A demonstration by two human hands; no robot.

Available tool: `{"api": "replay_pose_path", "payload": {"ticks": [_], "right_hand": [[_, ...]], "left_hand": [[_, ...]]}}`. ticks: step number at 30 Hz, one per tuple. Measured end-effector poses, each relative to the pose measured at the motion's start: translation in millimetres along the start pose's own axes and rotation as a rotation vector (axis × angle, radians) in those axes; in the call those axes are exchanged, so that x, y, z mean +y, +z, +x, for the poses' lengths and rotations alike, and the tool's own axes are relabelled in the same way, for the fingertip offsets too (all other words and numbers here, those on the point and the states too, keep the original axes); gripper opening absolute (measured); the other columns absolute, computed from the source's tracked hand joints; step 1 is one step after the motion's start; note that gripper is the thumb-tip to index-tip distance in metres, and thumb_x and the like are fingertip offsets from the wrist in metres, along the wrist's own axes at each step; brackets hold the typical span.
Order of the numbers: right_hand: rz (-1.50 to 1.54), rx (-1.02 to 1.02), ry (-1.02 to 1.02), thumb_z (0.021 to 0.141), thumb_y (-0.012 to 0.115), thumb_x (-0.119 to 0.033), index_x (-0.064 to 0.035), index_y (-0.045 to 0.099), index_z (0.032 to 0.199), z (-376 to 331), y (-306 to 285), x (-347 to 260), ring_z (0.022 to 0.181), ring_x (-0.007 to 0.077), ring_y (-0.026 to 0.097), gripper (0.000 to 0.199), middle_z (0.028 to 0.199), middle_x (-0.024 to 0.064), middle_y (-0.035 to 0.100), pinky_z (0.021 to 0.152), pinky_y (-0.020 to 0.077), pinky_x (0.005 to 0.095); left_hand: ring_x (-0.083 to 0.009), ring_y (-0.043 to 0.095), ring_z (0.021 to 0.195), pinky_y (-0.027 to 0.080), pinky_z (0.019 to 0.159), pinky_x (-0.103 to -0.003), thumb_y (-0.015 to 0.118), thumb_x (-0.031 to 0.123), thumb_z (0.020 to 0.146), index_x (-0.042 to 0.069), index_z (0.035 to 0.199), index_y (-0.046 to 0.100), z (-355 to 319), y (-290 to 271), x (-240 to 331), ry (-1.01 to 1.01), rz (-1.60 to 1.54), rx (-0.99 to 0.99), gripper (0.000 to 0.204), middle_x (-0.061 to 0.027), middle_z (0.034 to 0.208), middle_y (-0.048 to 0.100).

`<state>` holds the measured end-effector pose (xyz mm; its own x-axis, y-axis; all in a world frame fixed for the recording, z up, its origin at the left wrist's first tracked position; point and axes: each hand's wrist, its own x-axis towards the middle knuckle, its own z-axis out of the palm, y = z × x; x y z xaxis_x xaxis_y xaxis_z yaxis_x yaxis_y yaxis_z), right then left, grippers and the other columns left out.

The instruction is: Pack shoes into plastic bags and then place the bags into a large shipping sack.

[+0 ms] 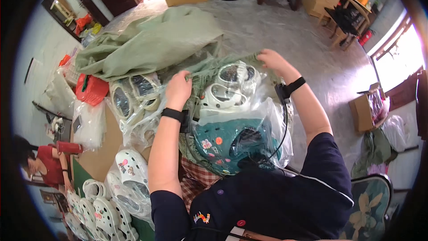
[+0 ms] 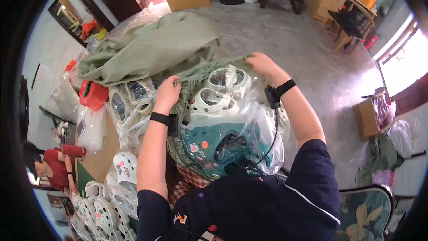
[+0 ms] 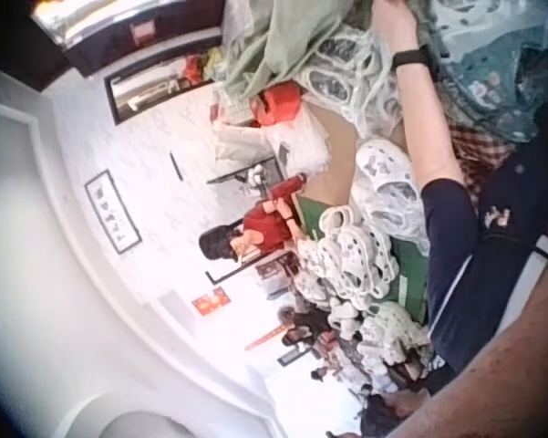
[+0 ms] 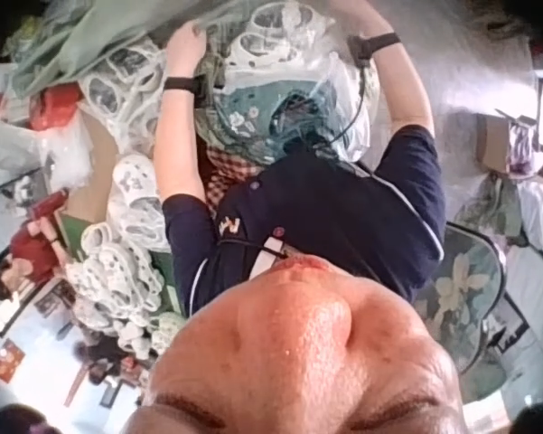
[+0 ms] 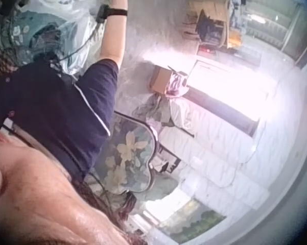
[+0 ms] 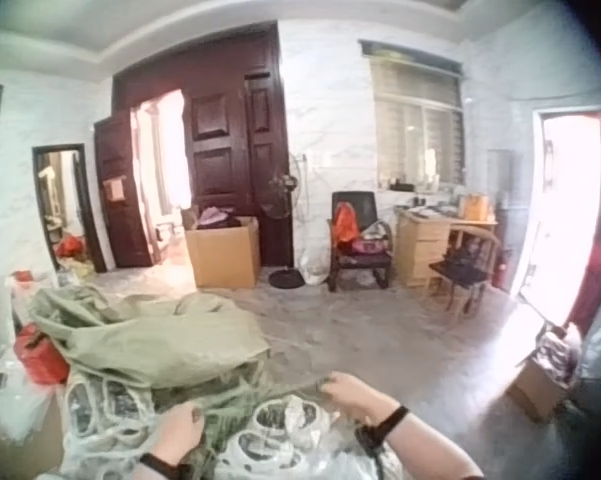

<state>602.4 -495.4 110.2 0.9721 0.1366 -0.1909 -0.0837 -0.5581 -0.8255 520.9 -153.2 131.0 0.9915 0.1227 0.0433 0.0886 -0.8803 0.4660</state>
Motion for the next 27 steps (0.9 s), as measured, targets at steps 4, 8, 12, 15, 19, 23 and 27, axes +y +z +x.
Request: {"api": "replay_pose_path", "payload": {"ticks": [4, 8, 12, 15, 19, 23, 27], "right_hand": [[0.353, 0.085, -0.127, 0.082, 0.062, -0.029, 0.0054, 0.054, 0.115, -69, -46, -19, 0.093, 0.0233, 0.061, 0.048, 0.106, 0.0163, 0.062, 0.079, 0.0486, 0.0325], [-0.211, 0.301, 0.097, 0.084, 0.063, -0.030, 0.0050, 0.053, 0.112, -122, -30, 14, 0.095, 0.0248, 0.061, 0.046, 0.105, 0.0151, 0.061, 0.079, 0.0504, 0.0344], [-0.795, 0.169, 0.086, 0.086, 0.057, -0.021, 0.0002, 0.059, 0.103, -135, 11, 125, 0.085, 0.0337, 0.063, 0.027, 0.092, 0.0192, 0.063, 0.072, 0.0511, 0.0366], [0.399, 0.652, 0.249, 0.086, 0.052, -0.010, -0.0021, 0.063, 0.088, -137, -6, 167, 0.076, 0.0240, 0.062, 0.014, 0.078, 0.0132, 0.062, 0.068, 0.0486, 0.0336], [0.852, 0.688, 0.134, 0.085, 0.053, -0.012, -0.0017, 0.063, 0.090, -153, -34, 112, 0.076, 0.0178, 0.059, 0.015, 0.076, 0.0090, 0.060, 0.066, 0.0472, 0.0313], [0.369, 0.635, -0.013, 0.086, 0.056, -0.019, 0.0015, 0.061, 0.091, -134, -42, 110, 0.072, 0.0148, 0.055, 0.021, 0.077, 0.0064, 0.060, 0.065, 0.0441, 0.0299], [-0.011, 0.612, -0.075, 0.084, 0.055, -0.030, 0.0035, 0.059, 0.087, -116, -35, 108, 0.073, 0.0316, 0.056, 0.034, 0.079, 0.0226, 0.058, 0.070, 0.0439, 0.0385]], "left_hand": [[-0.0362, 0.044, 0.118, 0.034, 0.098, -0.052, 0.069, 0.030, 0.077, 0.011, 0.132, 0.043, -50, -19, 38, 0.428, 0.341, 0.284, 0.063, -0.0170, 0.124, 0.048], [-0.0351, 0.043, 0.116, 0.029, 0.100, -0.054, 0.070, 0.038, 0.074, 0.009, 0.128, 0.047, -103, -35, 85, 0.729, 0.008, 0.076, 0.066, -0.0162, 0.123, 0.047], [-0.0365, 0.035, 0.126, 0.024, 0.102, -0.061, 0.067, 0.054, 0.071, 0.013, 0.132, 0.046, -160, -7, 96, 0.806, 0.021, -0.108, 0.077, -0.0175, 0.134, 0.040], [-0.0359, 0.027, 0.134, 0.020, 0.102, -0.067, 0.067, 0.059, 0.067, 0.020, 0.133, 0.047, -195, 12, 104, 0.900, 0.100, -0.308, 0.079, -0.0164, 0.145, 0.030], [-0.0298, 0.036, 0.130, 0.026, 0.100, -0.064, 0.074, 0.039, 0.068, 0.020, 0.121, 0.056, -182, 40, 93, 0.911, 0.301, -0.185, 0.059, -0.0095, 0.142, 0.037], [-0.0285, 0.040, 0.128, 0.028, 0.099, -0.062, 0.072, 0.033, 0.073, 0.022, 0.120, 0.056, -130, 33, 99, 0.798, 0.336, -0.064, 0.050, -0.0078, 0.142, 0.038], [-0.0285, 0.043, 0.125, 0.028, 0.101, -0.058, 0.071, 0.032, 0.075, 0.023, 0.123, 0.055, -125, 51, 109, 0.730, 0.407, 0.026, 0.051, -0.0113, 0.141, 0.039]]}}
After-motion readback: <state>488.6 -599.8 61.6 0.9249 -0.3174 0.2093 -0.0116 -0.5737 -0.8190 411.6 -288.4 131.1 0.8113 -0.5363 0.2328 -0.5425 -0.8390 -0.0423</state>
